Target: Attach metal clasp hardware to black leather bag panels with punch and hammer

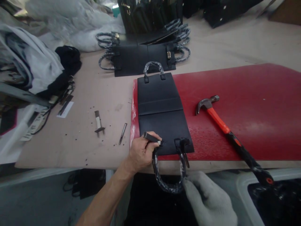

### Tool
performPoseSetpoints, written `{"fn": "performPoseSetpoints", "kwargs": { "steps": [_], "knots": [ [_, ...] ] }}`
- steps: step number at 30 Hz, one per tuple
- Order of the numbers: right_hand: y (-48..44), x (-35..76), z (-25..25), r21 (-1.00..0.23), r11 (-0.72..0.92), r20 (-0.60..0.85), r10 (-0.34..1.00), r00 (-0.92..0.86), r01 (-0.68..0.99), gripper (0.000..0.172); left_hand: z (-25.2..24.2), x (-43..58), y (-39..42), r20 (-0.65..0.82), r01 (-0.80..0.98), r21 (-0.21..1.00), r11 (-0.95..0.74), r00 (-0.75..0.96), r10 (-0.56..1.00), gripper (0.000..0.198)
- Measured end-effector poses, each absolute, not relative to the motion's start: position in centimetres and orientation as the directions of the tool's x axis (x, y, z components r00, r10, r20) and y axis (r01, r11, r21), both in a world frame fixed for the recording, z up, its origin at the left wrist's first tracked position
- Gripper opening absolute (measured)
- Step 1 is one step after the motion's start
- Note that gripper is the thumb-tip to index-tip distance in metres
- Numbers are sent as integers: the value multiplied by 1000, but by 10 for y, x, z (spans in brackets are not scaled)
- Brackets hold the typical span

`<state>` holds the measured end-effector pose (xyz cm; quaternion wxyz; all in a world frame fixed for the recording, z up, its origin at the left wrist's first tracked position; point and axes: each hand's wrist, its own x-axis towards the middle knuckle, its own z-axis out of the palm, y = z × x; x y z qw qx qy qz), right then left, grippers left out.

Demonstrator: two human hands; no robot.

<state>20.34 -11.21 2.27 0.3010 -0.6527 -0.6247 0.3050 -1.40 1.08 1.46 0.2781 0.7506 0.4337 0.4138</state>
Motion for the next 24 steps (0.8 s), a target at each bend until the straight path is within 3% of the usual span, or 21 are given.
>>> {"fn": "performPoseSetpoints", "kwargs": {
  "steps": [3,5,9,24],
  "knots": [
    [-118,196,9,-743,-518,-505,850,154,425,42,15,-14,12,412,432,749,-502,290,864,16],
    [-113,193,4,-713,-664,-660,744,100,225,46,15,-14,12,419,440,740,-509,292,860,16],
    [-99,191,6,-750,-662,-661,749,-47,-7,43,15,-13,11,414,432,750,-501,285,865,15],
    [-93,192,9,-775,-632,-628,770,-112,-3,42,10,-5,1,509,499,666,-554,239,827,14]
  ]
}}
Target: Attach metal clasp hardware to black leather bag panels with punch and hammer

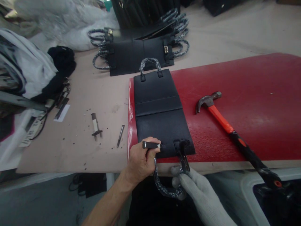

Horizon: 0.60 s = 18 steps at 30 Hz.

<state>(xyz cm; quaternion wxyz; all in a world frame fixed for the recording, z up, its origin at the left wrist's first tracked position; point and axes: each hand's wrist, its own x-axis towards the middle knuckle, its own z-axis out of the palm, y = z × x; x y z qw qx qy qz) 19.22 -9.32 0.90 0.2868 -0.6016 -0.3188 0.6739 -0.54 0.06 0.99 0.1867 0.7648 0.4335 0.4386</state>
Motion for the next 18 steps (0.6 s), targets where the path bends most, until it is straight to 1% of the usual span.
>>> {"fn": "performPoseSetpoints", "kwargs": {
  "steps": [4,8,12,18],
  "knots": [
    [-94,192,10,-769,-639,-631,765,-132,-29,44,8,-4,-2,529,505,639,-581,259,808,17],
    [-93,192,11,-762,-647,-638,757,-141,-29,37,8,-2,-2,535,541,609,-581,261,804,14],
    [-94,192,10,-773,-634,-624,767,-151,-25,34,9,-1,-2,505,568,613,-549,252,826,13],
    [-99,195,4,-789,-612,-611,771,-181,55,35,11,1,-4,513,600,584,-547,249,821,13]
  ]
}}
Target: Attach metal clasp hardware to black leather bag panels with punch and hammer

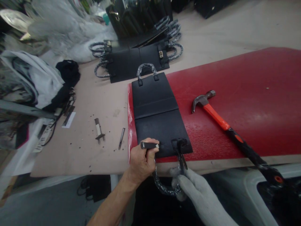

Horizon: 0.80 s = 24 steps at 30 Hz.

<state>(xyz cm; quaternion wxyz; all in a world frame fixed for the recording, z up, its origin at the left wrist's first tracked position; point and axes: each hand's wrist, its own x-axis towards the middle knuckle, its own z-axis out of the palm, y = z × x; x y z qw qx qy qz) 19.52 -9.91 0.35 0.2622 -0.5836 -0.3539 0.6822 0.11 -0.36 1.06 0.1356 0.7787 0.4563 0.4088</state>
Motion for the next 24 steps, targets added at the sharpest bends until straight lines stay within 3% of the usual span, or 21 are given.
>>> {"fn": "performPoseSetpoints", "kwargs": {
  "steps": [14,20,24],
  "knots": [
    [-94,193,8,-802,-597,-587,780,-215,24,26,11,6,-6,519,641,562,-523,220,826,13],
    [-93,193,7,-803,-597,-581,781,-228,2,27,7,7,-8,581,630,508,-587,252,774,15],
    [-92,194,9,-803,-596,-579,782,-232,-3,27,5,5,-8,584,581,535,-613,270,766,17]
  ]
}}
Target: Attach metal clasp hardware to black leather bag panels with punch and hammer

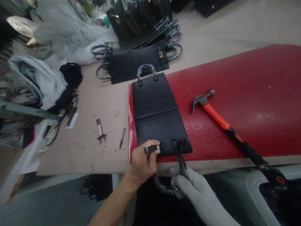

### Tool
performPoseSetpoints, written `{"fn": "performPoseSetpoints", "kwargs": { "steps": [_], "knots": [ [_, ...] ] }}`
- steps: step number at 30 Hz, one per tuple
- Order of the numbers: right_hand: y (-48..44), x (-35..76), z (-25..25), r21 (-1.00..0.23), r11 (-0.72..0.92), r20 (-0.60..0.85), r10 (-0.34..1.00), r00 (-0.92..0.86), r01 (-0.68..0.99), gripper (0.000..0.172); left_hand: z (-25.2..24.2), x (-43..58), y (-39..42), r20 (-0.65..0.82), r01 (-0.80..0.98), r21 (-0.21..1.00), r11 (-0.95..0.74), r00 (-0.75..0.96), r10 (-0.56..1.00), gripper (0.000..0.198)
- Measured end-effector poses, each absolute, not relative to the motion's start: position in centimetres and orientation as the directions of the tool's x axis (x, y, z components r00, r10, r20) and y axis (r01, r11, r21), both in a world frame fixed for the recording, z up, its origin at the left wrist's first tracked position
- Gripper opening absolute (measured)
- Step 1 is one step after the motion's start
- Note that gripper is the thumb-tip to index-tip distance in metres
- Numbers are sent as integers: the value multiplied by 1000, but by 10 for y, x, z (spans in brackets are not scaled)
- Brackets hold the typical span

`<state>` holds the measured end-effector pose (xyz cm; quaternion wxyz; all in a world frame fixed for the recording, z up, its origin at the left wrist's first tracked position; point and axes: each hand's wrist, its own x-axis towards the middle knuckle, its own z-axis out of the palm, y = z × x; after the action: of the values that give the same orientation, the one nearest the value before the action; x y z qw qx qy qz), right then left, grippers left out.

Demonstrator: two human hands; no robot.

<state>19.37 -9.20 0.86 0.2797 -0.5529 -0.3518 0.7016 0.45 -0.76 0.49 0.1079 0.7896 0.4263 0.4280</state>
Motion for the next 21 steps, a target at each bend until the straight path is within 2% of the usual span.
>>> {"fn": "performPoseSetpoints", "kwargs": {
  "steps": [8,16,21],
  "knots": [
    [-92,194,9,-810,-587,-570,790,-226,-9,28,8,-3,0,506,517,630,-579,293,812,15],
    [-92,196,8,-802,-598,-579,780,-237,-5,30,12,-7,4,457,499,673,-546,300,837,13],
    [-96,194,2,-797,-594,-568,798,-200,-105,32,14,-10,7,395,467,734,-494,298,869,14]
  ]
}}
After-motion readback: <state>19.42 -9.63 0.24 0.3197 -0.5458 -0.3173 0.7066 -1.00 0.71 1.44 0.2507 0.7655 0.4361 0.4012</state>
